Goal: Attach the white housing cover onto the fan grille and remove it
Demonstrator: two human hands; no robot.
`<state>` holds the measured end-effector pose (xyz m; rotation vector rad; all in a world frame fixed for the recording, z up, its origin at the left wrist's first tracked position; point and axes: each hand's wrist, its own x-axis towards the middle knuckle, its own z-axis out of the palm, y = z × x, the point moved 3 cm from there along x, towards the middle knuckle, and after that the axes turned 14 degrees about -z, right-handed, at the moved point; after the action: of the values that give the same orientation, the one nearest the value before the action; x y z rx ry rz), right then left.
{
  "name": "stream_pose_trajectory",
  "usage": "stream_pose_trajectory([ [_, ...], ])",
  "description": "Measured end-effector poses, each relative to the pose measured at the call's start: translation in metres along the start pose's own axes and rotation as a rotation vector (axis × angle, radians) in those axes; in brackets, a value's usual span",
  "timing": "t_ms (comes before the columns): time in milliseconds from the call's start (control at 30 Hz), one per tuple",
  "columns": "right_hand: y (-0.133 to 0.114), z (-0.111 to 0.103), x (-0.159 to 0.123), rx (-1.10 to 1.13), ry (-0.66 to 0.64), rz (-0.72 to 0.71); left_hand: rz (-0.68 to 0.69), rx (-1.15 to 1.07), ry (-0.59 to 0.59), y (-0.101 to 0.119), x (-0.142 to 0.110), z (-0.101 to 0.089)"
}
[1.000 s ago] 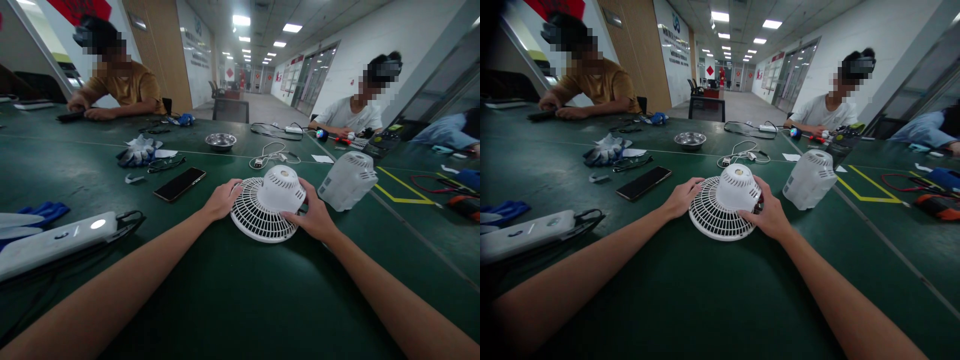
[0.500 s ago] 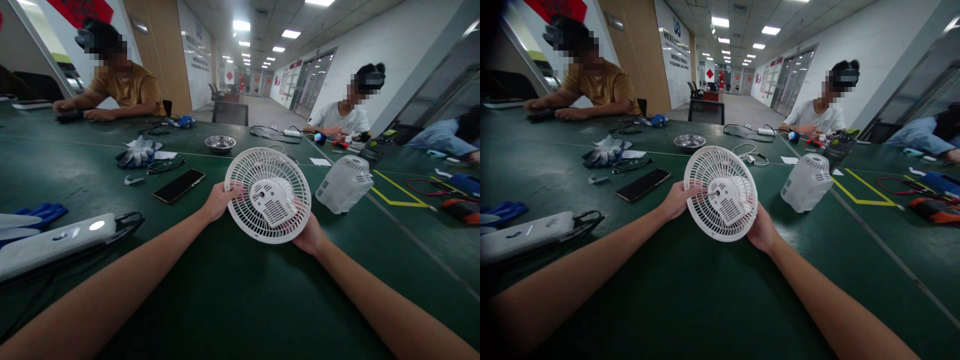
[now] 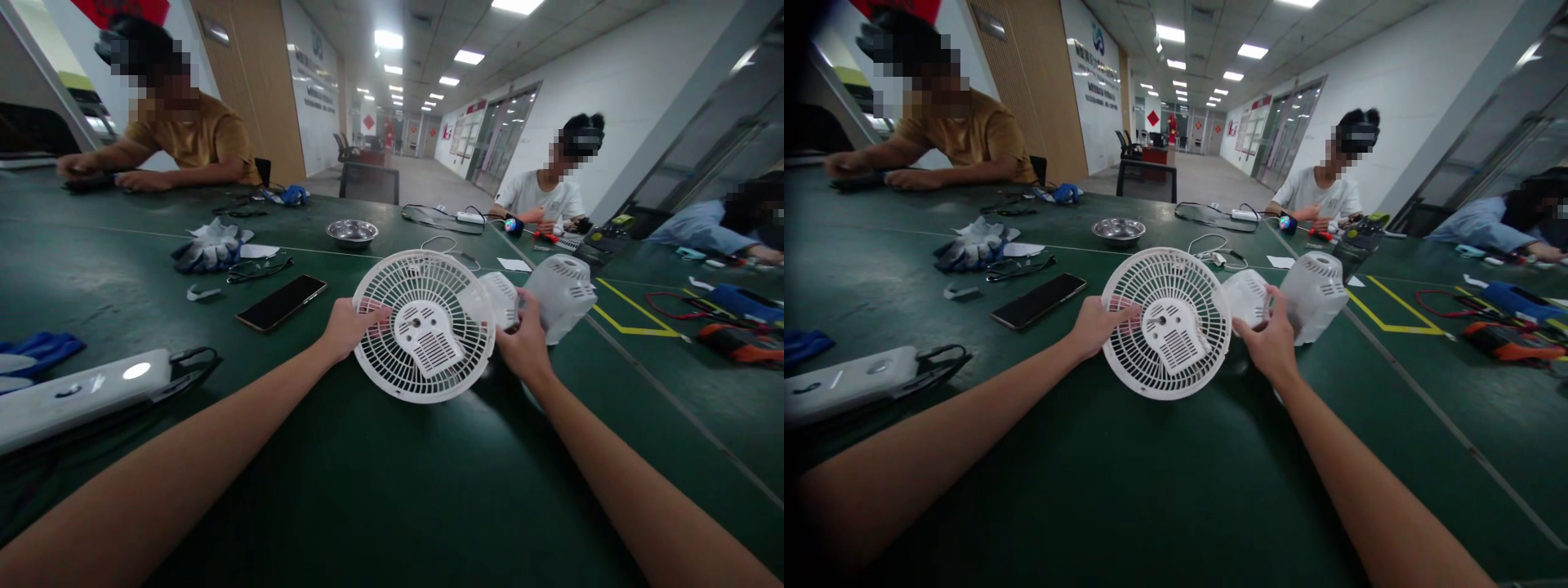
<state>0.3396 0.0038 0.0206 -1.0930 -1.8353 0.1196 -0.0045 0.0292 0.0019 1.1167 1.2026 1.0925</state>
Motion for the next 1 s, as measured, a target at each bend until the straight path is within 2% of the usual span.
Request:
stream_pose_trajectory([
  [100, 0.012, -0.015, 0.003, -0.322, 0.001, 0.039, -0.016, -0.020, 0.051, -0.003, 0.005, -0.004],
  [200, 0.014, -0.011, 0.003, -0.416, -0.099, 0.104, -0.025, -0.019, 0.073, -0.004, 0.008, -0.007],
  [267, 0.010, -0.011, 0.004, -0.429, -0.093, 0.079, -0.034, -0.017, 0.069, -0.004, 0.008, -0.008],
  [333, 0.002, -0.019, 0.009, -0.482, 0.002, -0.019, -0.041, -0.020, 0.057, -0.004, 0.008, -0.009],
  [400, -0.003, -0.036, 0.013, -0.591, 0.173, -0.121, -0.048, -0.024, 0.047, -0.004, 0.009, -0.009],
  [467, -0.002, -0.055, 0.014, -0.698, 0.355, -0.131, -0.058, -0.030, 0.046, -0.005, 0.009, -0.009],
  [500, 0.002, -0.063, 0.014, -0.720, 0.424, -0.086, -0.063, -0.031, 0.047, -0.005, 0.009, -0.009],
  [567, 0.018, -0.073, 0.012, -0.665, 0.475, 0.067, -0.066, -0.030, 0.042, -0.005, 0.009, -0.009],
  [667, 0.046, -0.071, 0.007, -0.440, 0.388, 0.313, -0.066, -0.033, 0.034, -0.004, 0.008, -0.009],
  [767, 0.066, -0.067, 0.001, -0.341, 0.348, 0.466, -0.074, -0.035, 0.026, -0.003, 0.006, -0.010],
  [867, 0.073, -0.067, 0.000, -0.358, 0.398, 0.491, -0.076, -0.025, 0.021, -0.002, 0.004, -0.010],
  [1000, 0.059, -0.075, 0.009, -0.402, 0.589, 0.350, -0.073, -0.023, 0.008, -0.002, 0.005, -0.010],
])
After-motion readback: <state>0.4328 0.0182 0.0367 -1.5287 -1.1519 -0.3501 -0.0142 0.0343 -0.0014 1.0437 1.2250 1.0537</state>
